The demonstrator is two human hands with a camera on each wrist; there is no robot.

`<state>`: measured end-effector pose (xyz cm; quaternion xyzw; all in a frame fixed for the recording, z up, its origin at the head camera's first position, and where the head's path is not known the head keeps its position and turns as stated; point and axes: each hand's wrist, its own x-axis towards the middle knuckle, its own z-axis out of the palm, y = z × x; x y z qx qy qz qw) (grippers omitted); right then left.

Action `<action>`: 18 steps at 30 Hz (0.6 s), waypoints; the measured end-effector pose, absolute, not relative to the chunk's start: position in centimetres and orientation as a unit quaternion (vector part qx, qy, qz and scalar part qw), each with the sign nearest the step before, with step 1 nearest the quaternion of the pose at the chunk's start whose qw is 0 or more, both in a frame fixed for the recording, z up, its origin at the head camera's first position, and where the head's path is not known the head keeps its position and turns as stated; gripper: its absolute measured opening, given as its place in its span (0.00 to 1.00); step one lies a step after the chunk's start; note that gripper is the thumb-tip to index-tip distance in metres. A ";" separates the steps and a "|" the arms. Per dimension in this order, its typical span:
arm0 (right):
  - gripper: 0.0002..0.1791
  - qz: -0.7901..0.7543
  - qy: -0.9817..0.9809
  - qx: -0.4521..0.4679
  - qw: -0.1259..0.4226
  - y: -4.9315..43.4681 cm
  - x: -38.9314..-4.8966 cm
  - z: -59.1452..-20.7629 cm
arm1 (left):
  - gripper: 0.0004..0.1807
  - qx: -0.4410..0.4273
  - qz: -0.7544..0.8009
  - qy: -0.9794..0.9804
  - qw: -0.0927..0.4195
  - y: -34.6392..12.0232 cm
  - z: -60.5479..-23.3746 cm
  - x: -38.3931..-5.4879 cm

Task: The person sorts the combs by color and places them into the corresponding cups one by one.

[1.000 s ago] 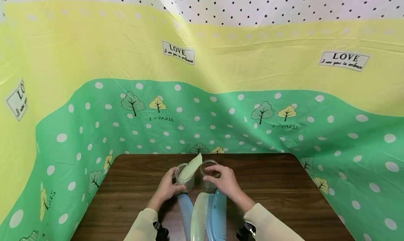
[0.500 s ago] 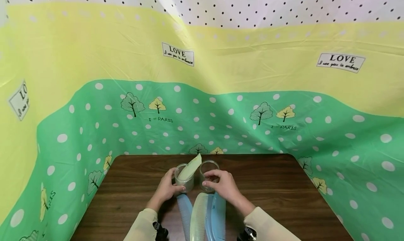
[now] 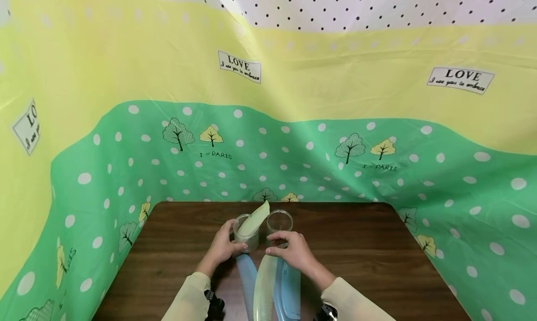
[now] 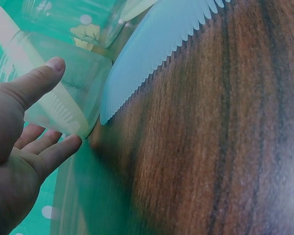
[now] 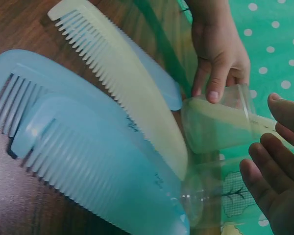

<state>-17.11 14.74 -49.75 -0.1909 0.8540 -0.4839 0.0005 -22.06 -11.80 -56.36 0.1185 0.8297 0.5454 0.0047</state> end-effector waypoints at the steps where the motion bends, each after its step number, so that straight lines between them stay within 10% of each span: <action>1: 0.16 -0.479 0.856 -0.193 0.001 14.7 -17.2 -50.0 | 0.48 0.120 0.546 0.829 0.003 -11.8 -56.3 -22.1; 18: 0.26 -0.410 0.887 -0.208 0.035 14.1 -17.9 -52.4 | 0.48 0.109 0.551 0.827 0.018 -11.9 -56.0 -22.5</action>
